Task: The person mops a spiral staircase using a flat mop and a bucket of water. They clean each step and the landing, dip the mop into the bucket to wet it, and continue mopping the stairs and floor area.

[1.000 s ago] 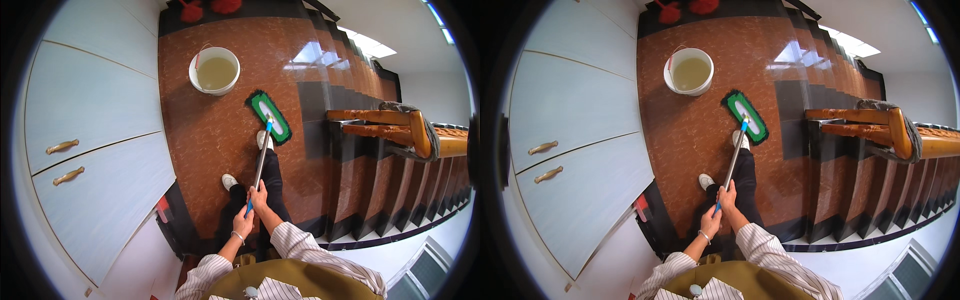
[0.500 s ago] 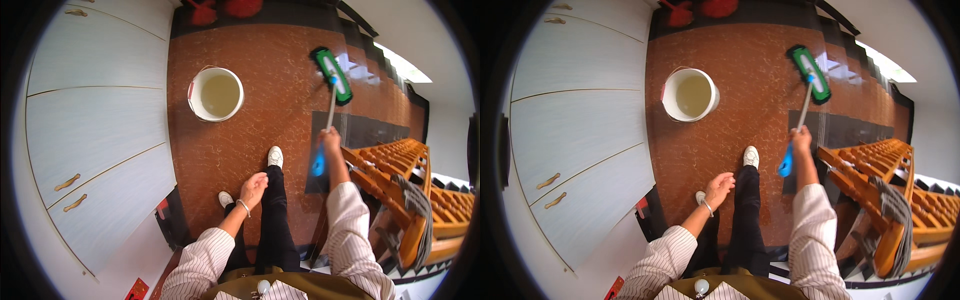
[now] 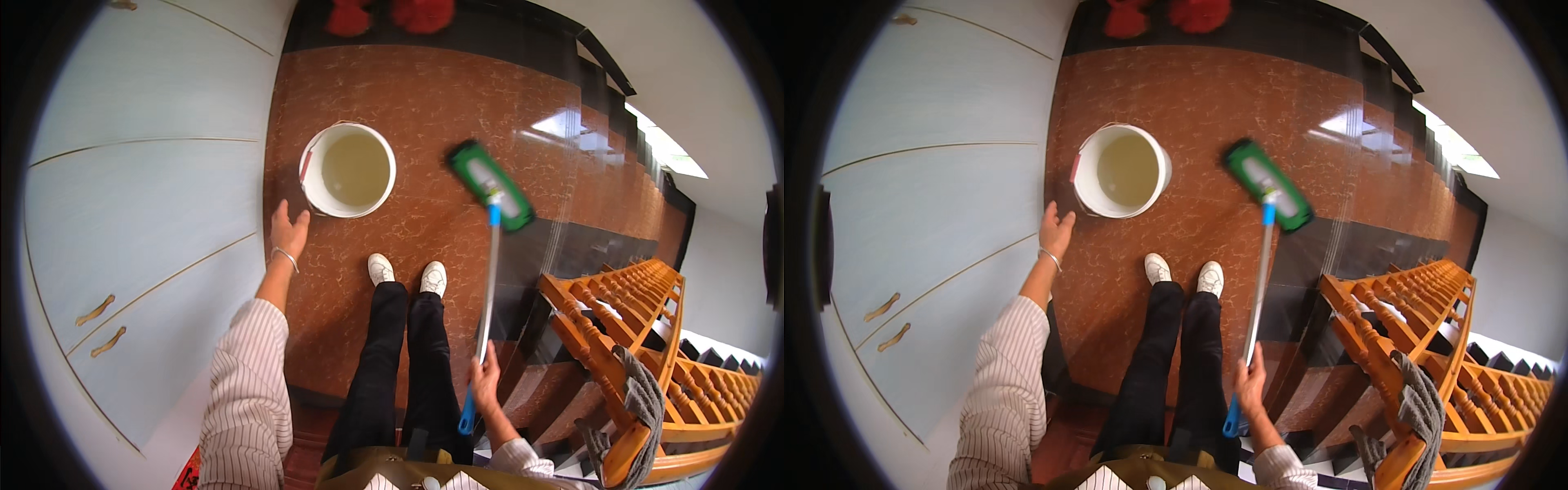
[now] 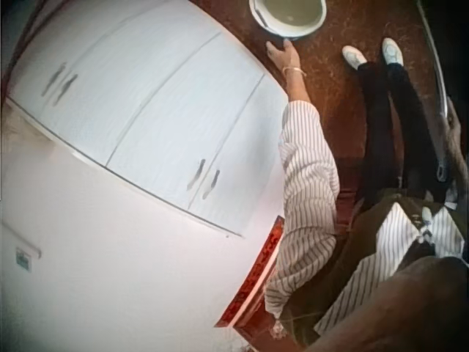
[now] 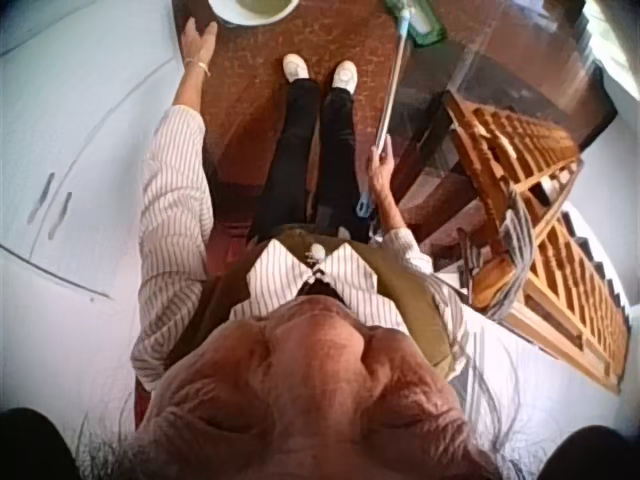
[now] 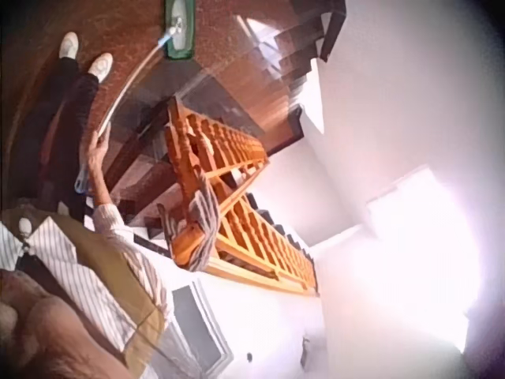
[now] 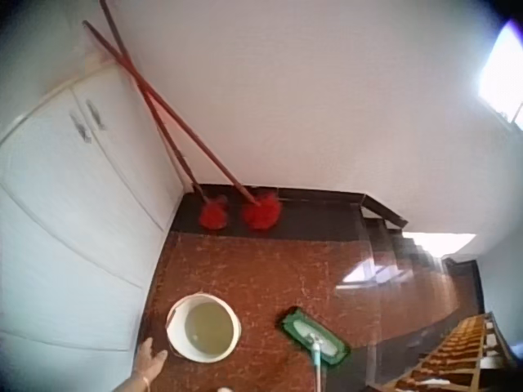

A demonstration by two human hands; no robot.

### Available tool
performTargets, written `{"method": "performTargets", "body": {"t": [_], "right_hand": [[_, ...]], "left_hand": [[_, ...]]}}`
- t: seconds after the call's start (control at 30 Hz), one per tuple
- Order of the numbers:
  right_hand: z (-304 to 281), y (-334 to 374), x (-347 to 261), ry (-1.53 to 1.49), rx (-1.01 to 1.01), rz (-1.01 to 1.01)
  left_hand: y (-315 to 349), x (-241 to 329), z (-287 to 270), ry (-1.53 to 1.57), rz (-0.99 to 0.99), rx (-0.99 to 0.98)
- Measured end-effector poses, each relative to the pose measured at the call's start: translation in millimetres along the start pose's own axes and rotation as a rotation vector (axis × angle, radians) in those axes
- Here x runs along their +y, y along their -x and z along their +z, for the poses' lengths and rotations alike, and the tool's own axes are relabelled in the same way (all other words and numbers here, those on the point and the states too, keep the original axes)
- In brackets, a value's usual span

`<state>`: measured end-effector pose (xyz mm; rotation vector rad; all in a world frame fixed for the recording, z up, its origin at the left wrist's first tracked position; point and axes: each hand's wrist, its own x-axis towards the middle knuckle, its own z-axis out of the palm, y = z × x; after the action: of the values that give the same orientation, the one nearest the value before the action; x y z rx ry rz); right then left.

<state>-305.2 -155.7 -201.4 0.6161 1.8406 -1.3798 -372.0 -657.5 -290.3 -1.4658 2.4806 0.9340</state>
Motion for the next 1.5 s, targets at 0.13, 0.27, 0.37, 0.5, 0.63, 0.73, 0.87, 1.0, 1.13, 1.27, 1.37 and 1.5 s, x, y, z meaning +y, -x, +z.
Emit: {"method": "performTargets", "body": {"t": [0.13, 0.27, 0.37, 0.5, 0.63, 0.73, 0.87, 1.0, 1.13, 1.27, 1.37, 1.5], "right_hand": [[7, 3, 16, 0.132, -0.073, 0.091], [15, -70, 35, 0.340, -0.039, -0.320], [30, -145, -30, 0.311, 0.019, -0.424], [57, -215, -107, 0.259, 0.026, -0.287], [97, -190, -154, 0.199, -0.087, -0.235], [84, -153, -152, 0.199, -0.164, -0.233], [86, -100, -166, 0.376, -0.209, -0.156], [96, -60, -183, 0.578, -0.296, -0.123], [120, -22, -190, 0.667, -0.382, -0.046], [147, 3, -146, 0.693, -0.536, -0.060], [175, 7, -114, 0.780, -0.567, 0.017], [200, -11, -41, 0.757, -0.624, -0.112]], "left_hand": [[-48, 32, 19, -0.120, 0.131, -0.041], [-101, 14, 30, 0.034, 0.137, -0.124], [-112, 41, 44, 0.112, 0.137, -0.179], [-110, 58, 51, 0.292, 0.015, -0.439], [-78, 24, 56, 0.484, -0.030, -0.442], [-50, 1, 45, 0.487, -0.040, -0.401], [16, -49, 21, 0.453, -0.006, -0.294], [87, -100, 0, 0.627, -0.209, -0.211], [148, -143, -23, 0.686, -0.378, -0.252], [194, -198, -9, 0.375, -0.421, -0.217], [221, -245, -11, 0.240, -0.520, -0.316], [267, -302, -19, 0.207, -0.592, -0.328]]}}
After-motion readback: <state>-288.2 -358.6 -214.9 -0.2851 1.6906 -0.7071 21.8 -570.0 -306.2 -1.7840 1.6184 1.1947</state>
